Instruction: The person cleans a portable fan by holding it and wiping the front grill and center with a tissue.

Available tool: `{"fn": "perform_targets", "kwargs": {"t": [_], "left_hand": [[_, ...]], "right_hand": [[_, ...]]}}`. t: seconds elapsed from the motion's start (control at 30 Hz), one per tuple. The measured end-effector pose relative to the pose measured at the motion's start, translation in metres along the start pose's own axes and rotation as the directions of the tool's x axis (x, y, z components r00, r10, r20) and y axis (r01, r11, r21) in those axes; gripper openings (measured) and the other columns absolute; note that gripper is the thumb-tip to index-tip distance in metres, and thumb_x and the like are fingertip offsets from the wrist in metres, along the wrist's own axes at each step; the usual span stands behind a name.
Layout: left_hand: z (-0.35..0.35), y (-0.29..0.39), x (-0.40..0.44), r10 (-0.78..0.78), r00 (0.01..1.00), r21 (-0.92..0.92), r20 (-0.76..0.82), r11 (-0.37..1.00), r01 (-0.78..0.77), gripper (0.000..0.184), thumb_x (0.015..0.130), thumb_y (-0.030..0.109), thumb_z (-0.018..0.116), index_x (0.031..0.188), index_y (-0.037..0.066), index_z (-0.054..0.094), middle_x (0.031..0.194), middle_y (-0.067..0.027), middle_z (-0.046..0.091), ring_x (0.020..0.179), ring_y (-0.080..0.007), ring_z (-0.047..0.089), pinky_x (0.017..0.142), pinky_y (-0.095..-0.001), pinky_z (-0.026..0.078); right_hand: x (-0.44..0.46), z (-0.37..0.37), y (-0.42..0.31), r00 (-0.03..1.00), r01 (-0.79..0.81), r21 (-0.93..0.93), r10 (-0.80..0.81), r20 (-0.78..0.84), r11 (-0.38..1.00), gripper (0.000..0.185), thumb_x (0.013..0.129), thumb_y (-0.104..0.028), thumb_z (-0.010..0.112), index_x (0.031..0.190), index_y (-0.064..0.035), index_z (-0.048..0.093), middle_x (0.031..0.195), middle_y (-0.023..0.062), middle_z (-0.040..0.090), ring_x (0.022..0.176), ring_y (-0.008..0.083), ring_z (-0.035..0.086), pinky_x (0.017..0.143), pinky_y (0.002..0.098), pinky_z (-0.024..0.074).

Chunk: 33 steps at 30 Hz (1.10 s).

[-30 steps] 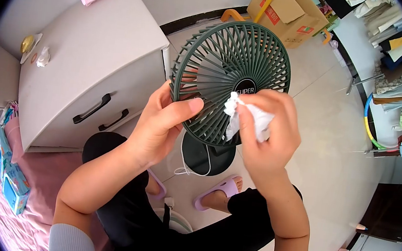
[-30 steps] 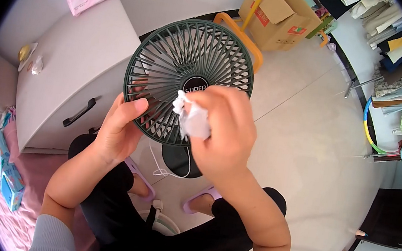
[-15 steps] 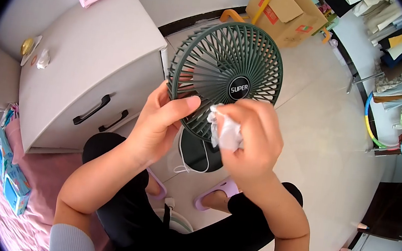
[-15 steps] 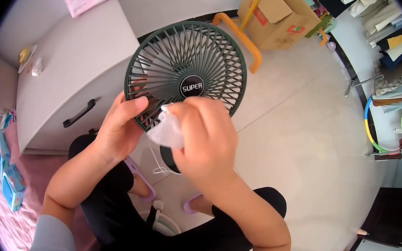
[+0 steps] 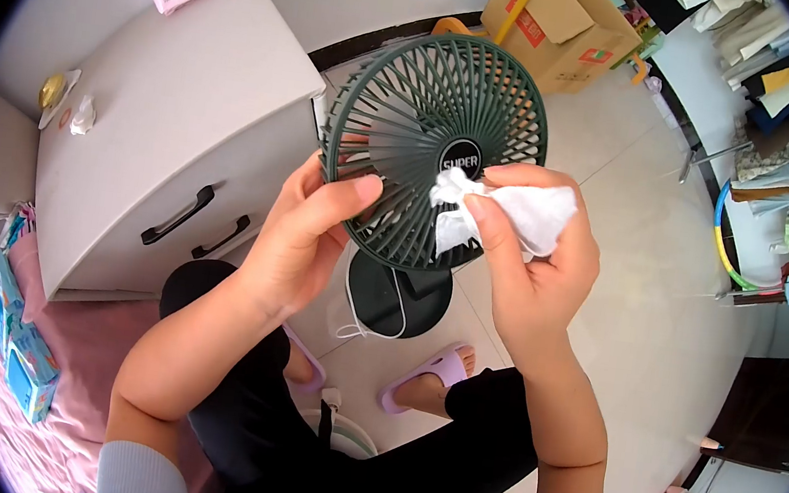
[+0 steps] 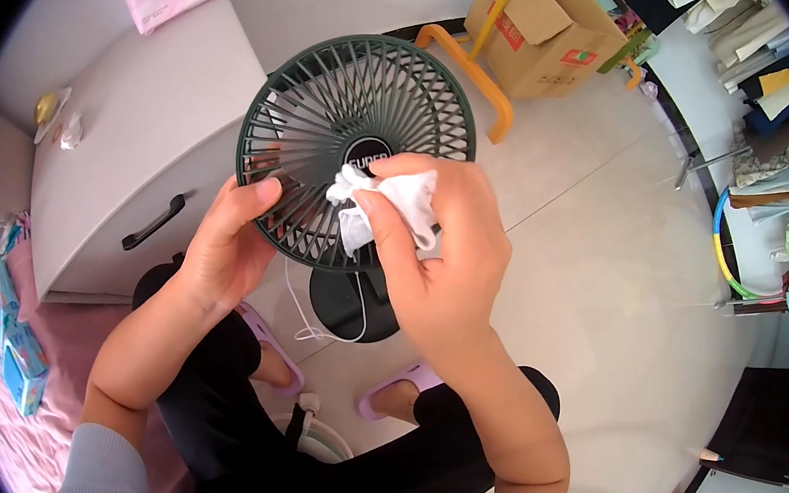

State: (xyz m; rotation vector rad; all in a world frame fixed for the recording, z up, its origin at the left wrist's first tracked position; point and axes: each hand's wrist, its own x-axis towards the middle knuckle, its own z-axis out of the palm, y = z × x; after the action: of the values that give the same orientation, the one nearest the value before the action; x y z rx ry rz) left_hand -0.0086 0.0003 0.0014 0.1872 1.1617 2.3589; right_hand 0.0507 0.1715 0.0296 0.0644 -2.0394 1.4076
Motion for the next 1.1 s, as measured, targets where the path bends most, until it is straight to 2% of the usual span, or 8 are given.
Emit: {"fn": "perform_targets", "kwargs": {"t": [0.03, 0.1, 0.13, 0.27, 0.57, 0.97, 1.03, 1.1], "left_hand": [[0.0, -0.001, 0.0, -0.026, 1.0, 0.003, 0.01, 1.0, 0.026, 0.046, 0.086, 0.019, 0.065, 0.126, 0.001, 0.05, 0.116, -0.0069, 0.061, 0.105, -0.0145, 0.059, 0.094, -0.0309, 0.047], [0.001, -0.002, -0.002, -0.044, 0.999, 0.009, 0.019, 0.999, 0.044, 0.045, 0.087, 0.018, 0.065, 0.126, 0.001, 0.05, 0.116, -0.0065, 0.061, 0.105, -0.0141, 0.059, 0.094, -0.0305, 0.047], [0.001, -0.002, -0.002, -0.061, 0.998, -0.004, 0.028, 0.998, 0.062, 0.045, 0.087, 0.017, 0.064, 0.126, 0.001, 0.05, 0.115, -0.0065, 0.061, 0.105, -0.0141, 0.059, 0.093, -0.0306, 0.047], [0.001, -0.001, -0.002, -0.071, 0.997, -0.054, 0.03, 0.996, 0.073, 0.044, 0.087, 0.016, 0.064, 0.126, 0.0, 0.05, 0.114, -0.0066, 0.062, 0.104, -0.0139, 0.06, 0.093, -0.0308, 0.048], [-0.002, 0.002, -0.003, -0.034, 0.999, -0.026, 0.007, 0.999, 0.034, 0.043, 0.086, 0.014, 0.065, 0.125, 0.0, 0.051, 0.113, -0.006, 0.063, 0.103, -0.0122, 0.06, 0.092, -0.0293, 0.048], [-0.002, 0.003, -0.003, -0.006, 1.0, -0.056, -0.021, 0.998, 0.005, 0.041, 0.088, 0.018, 0.064, 0.123, 0.001, 0.051, 0.113, -0.0064, 0.063, 0.102, -0.0143, 0.06, 0.092, -0.0294, 0.047], [-0.001, 0.0, -0.003, 0.01, 1.0, -0.045, -0.01, 0.999, -0.01, 0.041, 0.088, 0.018, 0.064, 0.123, 0.001, 0.051, 0.113, -0.0064, 0.063, 0.102, -0.0139, 0.06, 0.091, -0.0298, 0.047], [0.001, -0.002, -0.005, -0.037, 0.999, -0.006, 0.027, 0.999, 0.037, 0.042, 0.088, 0.019, 0.065, 0.123, 0.0, 0.051, 0.112, -0.0061, 0.063, 0.102, -0.0133, 0.06, 0.092, -0.0298, 0.047]], "right_hand": [[0.002, 0.0, 0.006, 1.0, 0.001, 0.0, -0.001, -0.001, 1.0, 0.015, 0.077, -0.001, 0.073, 0.088, -0.0036, 0.065, 0.085, 0.007, 0.066, 0.074, 0.0242, 0.059, 0.068, 0.0346, 0.0477], [0.006, -0.002, 0.017, 0.926, 0.376, -0.22, -0.355, 0.13, 0.9, 0.013, 0.076, -0.001, 0.072, 0.087, -0.0038, 0.065, 0.086, 0.0064, 0.066, 0.075, 0.0227, 0.057, 0.068, 0.0321, 0.046], [0.009, -0.003, 0.015, 0.89, 0.455, -0.276, -0.419, 0.182, 0.846, 0.018, 0.072, 0.002, 0.07, 0.088, -0.0042, 0.065, 0.087, 0.0066, 0.064, 0.076, 0.0225, 0.055, 0.069, 0.0301, 0.0446], [0.004, 0.002, 0.02, 0.914, 0.401, -0.303, -0.398, 0.075, 0.865, 0.031, 0.063, 0.006, 0.063, 0.091, -0.0053, 0.068, 0.088, 0.0084, 0.061, 0.076, 0.0245, 0.058, 0.065, 0.032, 0.047], [-0.003, 0.009, 0.013, 0.914, 0.405, -0.349, -0.381, 0.139, 0.845, 0.041, 0.064, 0.007, 0.066, 0.103, -0.0038, 0.069, 0.095, 0.0082, 0.06, 0.082, 0.0242, 0.059, 0.063, 0.0323, 0.0488], [-0.028, 0.024, 0.008, 0.766, 0.638, -0.281, -0.552, 0.33, 0.717, 0.026, 0.073, -0.003, 0.066, 0.097, 0.0058, 0.067, 0.096, 0.013, 0.064, 0.083, 0.0274, 0.061, 0.066, 0.0317, 0.0512], [-0.013, 0.014, 0.011, 0.794, 0.606, -0.305, -0.534, 0.29, 0.735, 0.026, 0.071, -0.002, 0.065, 0.097, 0.003, 0.067, 0.095, 0.0115, 0.064, 0.081, 0.0271, 0.06, 0.065, 0.0332, 0.0503], [-0.003, 0.008, 0.011, 0.889, 0.456, -0.38, -0.429, 0.16, 0.805, 0.03, 0.067, -0.001, 0.067, 0.097, -0.0031, 0.068, 0.092, 0.0075, 0.063, 0.077, 0.026, 0.059, 0.066, 0.0348, 0.0488]]}}
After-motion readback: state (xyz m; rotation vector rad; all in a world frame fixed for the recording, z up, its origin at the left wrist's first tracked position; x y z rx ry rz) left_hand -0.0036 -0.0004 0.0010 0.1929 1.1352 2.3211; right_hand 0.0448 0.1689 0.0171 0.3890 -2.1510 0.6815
